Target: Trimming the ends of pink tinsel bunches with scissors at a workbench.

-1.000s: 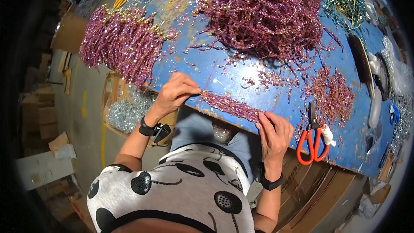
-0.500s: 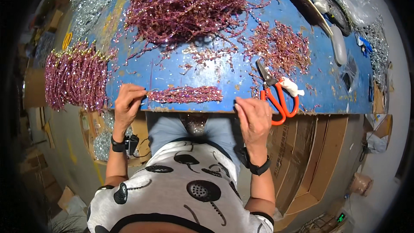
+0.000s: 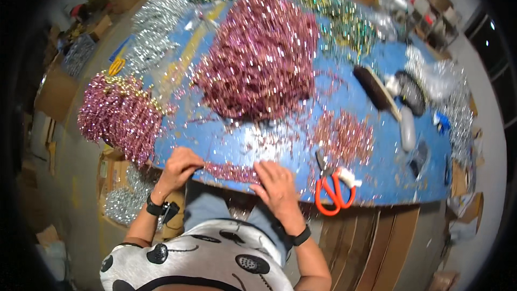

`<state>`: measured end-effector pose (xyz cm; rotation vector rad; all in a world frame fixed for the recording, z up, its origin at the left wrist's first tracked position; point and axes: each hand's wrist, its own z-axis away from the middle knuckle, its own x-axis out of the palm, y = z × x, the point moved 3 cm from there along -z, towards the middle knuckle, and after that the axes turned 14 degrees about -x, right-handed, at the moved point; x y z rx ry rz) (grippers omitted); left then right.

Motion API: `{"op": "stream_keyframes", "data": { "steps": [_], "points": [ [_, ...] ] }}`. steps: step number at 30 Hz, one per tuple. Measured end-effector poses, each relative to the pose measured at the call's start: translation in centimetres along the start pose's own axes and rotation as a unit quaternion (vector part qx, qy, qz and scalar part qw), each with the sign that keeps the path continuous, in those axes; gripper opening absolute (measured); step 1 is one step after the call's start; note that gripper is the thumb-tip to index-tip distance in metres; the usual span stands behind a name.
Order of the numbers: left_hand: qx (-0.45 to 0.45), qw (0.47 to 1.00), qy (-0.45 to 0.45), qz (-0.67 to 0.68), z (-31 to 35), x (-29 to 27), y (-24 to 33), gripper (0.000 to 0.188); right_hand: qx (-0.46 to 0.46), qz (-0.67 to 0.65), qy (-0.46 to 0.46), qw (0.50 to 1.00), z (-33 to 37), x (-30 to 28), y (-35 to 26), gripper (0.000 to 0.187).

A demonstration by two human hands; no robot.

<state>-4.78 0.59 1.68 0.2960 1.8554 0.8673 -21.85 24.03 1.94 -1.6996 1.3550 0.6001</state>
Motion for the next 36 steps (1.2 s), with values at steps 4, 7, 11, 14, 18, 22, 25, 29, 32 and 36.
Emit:
{"op": "stream_keyframes", "data": {
  "steps": [4,7,11,14,18,22,25,29,32,36],
  "points": [
    [-0.02,0.987,-0.001,0.161,0.3,-2.1,2.9,0.019,-0.017,-0.021,0.006,1.0,-0.7,1.0,-0.3,0.035],
    [-0.1,0.935,0.02,0.339,2.0,-3.2,4.5,0.02,-0.014,-0.126,0.029,0.992,-1.8,0.6,-1.5,0.03],
    [-0.174,0.853,0.051,0.489,0.3,-2.2,4.6,0.021,0.27,-0.43,-0.028,0.861,-0.2,-0.8,-3.7,0.02],
    [-0.161,0.756,0.066,0.63,0.1,-0.9,3.6,0.018,0.237,-0.519,-0.132,0.811,1.7,1.4,-4.9,0.024],
    [-0.153,0.65,0.079,0.74,3.4,-2.7,2.9,0.023,0.132,-0.547,-0.235,0.793,1.7,4.5,-6.8,0.036],
    [-0.198,0.742,0.199,0.608,6.1,-8.3,3.2,0.03,0.127,-0.559,-0.229,0.787,1.0,5.1,-6.3,0.041],
    [-0.219,0.841,0.225,0.44,4.2,-13.8,2.0,0.03,0.172,-0.546,-0.2,0.795,1.7,4.1,-5.3,0.041],
    [-0.167,0.912,0.367,0.075,-1.2,-17.9,-2.5,0.015,0.176,-0.544,-0.171,0.802,2.1,3.6,-4.3,0.038],
    [-0.065,0.879,0.372,-0.291,-3.8,-17.9,-9.1,0.008,0.183,-0.533,-0.158,0.81,2.4,2.7,-4.1,0.038],
    [-0.054,0.865,0.309,-0.392,-5.7,-16.4,-12.0,0.008,0.219,-0.515,-0.128,0.819,3.6,1.7,-3.3,0.038]
  ]
}}
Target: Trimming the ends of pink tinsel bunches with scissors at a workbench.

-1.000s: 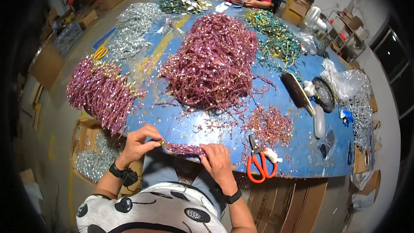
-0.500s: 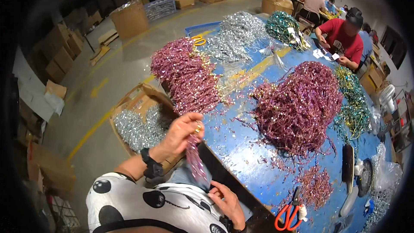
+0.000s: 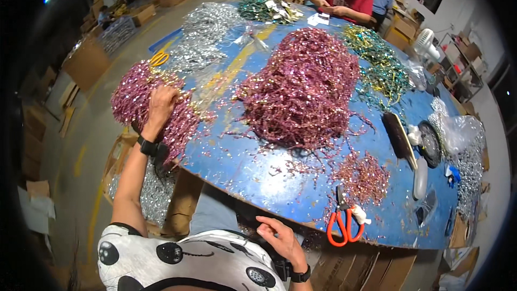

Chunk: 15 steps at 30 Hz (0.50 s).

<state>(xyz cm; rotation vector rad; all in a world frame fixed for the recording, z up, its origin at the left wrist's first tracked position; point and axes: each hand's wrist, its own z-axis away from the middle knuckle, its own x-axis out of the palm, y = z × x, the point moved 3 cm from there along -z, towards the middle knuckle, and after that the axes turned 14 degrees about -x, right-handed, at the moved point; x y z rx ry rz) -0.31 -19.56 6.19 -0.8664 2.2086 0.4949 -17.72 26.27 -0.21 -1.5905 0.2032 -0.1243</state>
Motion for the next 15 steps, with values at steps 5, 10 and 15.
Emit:
{"op": "stream_keyframes", "data": {
  "steps": [5,10,15],
  "points": [
    [0.0,0.987,0.012,0.162,-0.8,-4.9,6.8,0.006,0.024,0.013,0.025,0.999,0.9,-1.2,0.4,0.037],
    [-0.073,0.858,-0.283,0.422,-1.7,-2.0,17.4,0.017,0.01,0.017,0.027,0.999,-0.1,-1.3,0.1,0.037],
    [0.045,0.897,-0.181,0.401,-3.9,4.4,20.8,0.021,-0.026,0.036,-0.005,0.999,-0.2,-0.7,-0.7,0.037]
  ]
}}
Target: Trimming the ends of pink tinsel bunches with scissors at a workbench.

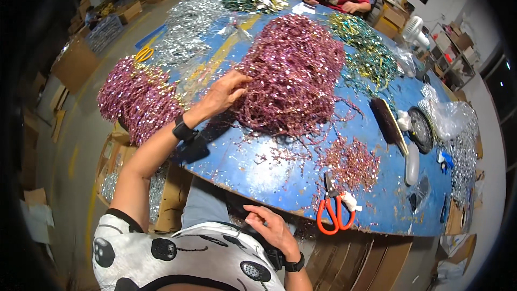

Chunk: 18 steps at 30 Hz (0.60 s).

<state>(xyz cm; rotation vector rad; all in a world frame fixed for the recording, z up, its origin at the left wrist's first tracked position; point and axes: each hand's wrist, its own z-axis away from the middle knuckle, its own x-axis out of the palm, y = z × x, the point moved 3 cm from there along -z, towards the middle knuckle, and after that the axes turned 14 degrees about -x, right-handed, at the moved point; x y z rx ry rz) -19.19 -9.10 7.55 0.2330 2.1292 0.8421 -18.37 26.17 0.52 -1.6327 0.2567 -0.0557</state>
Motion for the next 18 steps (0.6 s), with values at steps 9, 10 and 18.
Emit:
{"op": "stream_keyframes", "data": {
  "steps": [9,10,18],
  "points": [
    [-0.079,0.987,0.027,0.141,-4.5,-6.9,2.9,0.023,0.03,-0.009,0.076,0.997,3.4,-1.7,-0.2,0.036],
    [-0.071,0.977,0.072,0.186,-5.4,-8.8,3.6,0.024,0.03,-0.005,0.075,0.997,3.1,-1.9,-0.5,0.035],
    [0.062,0.954,0.216,0.201,-7.0,-17.5,3.3,0.026,0.019,0.026,0.078,0.996,2.0,-2.0,-0.4,0.035]
  ]
}}
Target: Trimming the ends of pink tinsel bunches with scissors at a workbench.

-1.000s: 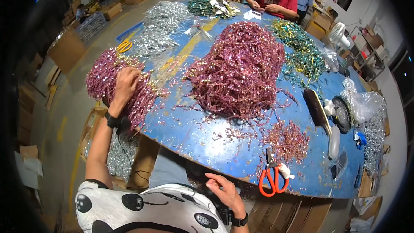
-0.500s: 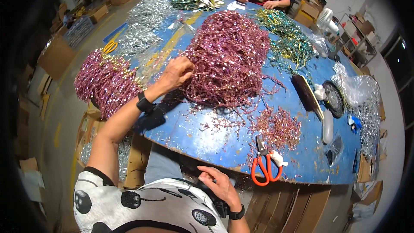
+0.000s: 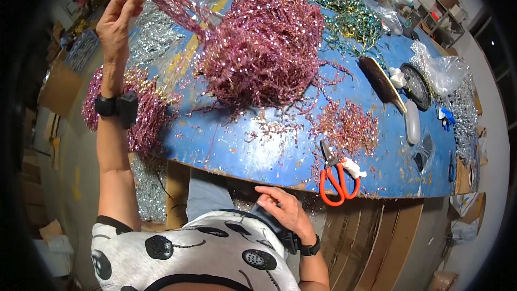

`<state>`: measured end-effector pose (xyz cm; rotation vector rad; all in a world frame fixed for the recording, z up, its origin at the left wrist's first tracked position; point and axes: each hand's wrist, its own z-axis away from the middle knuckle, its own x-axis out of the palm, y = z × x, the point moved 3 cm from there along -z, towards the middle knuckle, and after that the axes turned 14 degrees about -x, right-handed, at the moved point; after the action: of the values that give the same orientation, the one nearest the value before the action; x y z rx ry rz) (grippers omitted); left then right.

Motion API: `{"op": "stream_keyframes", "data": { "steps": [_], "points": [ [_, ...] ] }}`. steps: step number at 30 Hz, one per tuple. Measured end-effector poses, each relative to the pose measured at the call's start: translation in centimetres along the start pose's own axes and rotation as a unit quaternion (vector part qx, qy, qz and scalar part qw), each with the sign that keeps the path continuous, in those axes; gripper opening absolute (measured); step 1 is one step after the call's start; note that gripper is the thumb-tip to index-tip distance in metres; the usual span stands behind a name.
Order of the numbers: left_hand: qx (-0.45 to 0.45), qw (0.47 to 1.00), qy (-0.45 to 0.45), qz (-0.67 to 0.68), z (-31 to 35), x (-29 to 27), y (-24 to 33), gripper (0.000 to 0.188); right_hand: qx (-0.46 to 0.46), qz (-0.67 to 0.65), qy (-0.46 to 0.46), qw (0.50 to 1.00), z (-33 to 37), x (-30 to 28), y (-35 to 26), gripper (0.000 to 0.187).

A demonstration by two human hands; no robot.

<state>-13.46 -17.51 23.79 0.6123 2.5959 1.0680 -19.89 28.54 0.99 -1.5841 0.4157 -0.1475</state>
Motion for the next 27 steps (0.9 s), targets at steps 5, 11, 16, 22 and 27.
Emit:
{"op": "stream_keyframes", "data": {
  "steps": [5,11,16,22,27],
  "points": [
    [-0.019,0.996,0.051,0.067,-0.1,-2.9,-0.5,0.023,-0.015,-0.009,-0.003,1.0,-0.2,0.1,0.3,0.034],
    [-0.055,0.993,0.077,0.067,1.4,-2.6,-0.5,0.02,-0.005,0.008,-0.005,1.0,0.2,0.3,0.4,0.036],
    [-0.026,0.998,0.05,0.016,3.2,-1.7,0.1,0.021,0.007,0.003,0.0,1.0,0.4,0.1,-0.1,0.035],
    [0.087,0.975,0.104,0.179,7.5,-1.5,6.9,0.025,0.01,0.015,0.012,1.0,0.0,-0.1,-0.3,0.033],
    [-0.094,0.976,0.073,0.184,15.1,0.8,10.3,0.032,-0.047,-0.015,0.104,0.993,-0.9,-0.9,-1.0,0.053]
  ]
}}
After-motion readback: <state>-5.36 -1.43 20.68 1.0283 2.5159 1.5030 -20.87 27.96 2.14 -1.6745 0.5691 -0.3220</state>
